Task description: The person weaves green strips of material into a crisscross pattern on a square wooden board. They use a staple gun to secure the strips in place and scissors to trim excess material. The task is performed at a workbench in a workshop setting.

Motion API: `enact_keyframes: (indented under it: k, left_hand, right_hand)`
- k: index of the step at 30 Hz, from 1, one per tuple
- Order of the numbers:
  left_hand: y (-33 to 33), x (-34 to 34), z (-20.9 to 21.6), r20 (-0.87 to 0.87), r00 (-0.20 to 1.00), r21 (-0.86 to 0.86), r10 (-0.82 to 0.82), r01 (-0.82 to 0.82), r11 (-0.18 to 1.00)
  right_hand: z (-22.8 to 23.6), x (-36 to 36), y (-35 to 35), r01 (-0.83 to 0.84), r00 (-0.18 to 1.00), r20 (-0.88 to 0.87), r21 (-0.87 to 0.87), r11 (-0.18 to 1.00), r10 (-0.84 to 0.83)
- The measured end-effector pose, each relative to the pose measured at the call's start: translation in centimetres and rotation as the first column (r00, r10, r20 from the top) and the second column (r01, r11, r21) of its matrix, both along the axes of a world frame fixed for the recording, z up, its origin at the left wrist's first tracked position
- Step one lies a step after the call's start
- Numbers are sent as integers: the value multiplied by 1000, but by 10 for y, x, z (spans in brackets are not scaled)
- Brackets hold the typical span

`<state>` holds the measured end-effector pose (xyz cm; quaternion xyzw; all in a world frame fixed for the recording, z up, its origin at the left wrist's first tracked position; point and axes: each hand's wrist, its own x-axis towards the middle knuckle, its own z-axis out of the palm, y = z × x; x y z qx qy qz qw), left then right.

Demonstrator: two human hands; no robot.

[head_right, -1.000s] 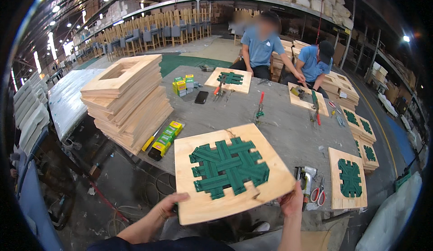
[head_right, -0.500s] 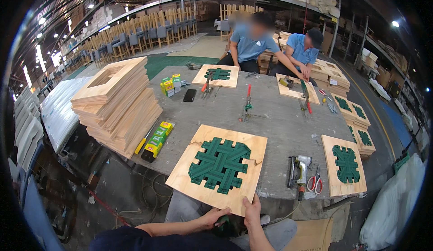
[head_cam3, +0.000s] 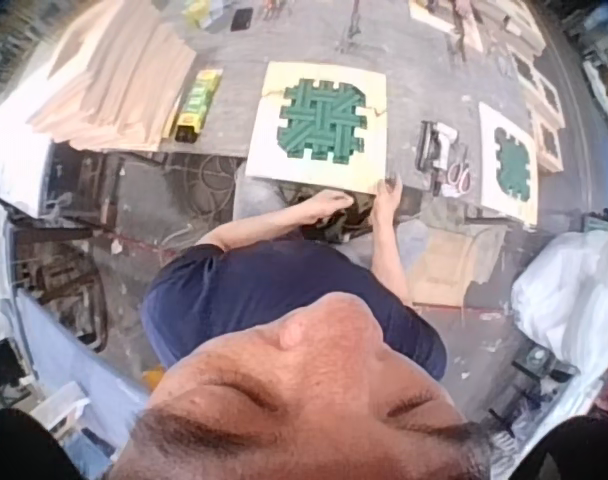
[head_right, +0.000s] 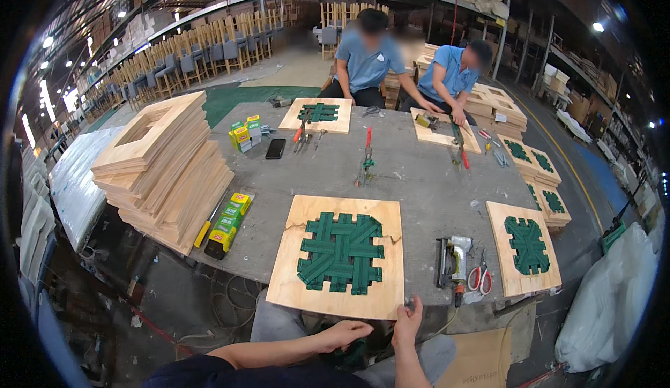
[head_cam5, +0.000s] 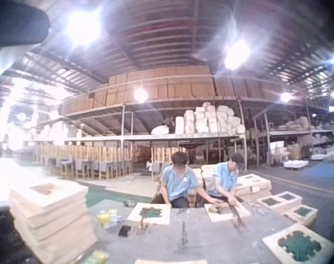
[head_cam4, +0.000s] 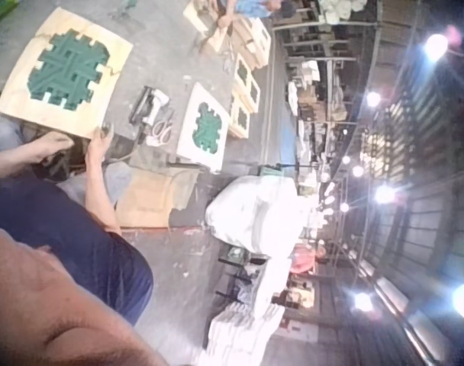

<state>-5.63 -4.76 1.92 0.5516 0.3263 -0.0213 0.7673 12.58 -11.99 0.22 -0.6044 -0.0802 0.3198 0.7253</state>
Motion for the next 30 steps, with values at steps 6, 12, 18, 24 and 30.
enact_keyframes:
  k: [6,12,18,24,30]
  left_hand:
    - [36,-25,14,157,971,205,181,-211,956]
    - [181,-1,63,470,761,632,446,-644,432]
    - [262,-3,42,-49,951,989,305,89,-121]
    - [268,2,6,-18,978,977,207,62,-206]
    - [274,0,3,-68,977,977,203,106,-183]
  right_hand:
    - [4,-19,-12,-200,980,-17,-155,967,200]
    - [-20,23,-20,49,792,585,-344,938,173]
    - [31,36,6,104,608,754,-388,916,250]
    - [55,69,67,52,436,846,-365,929,308]
    - [114,110,251,-155,158,938,-286,946,309]
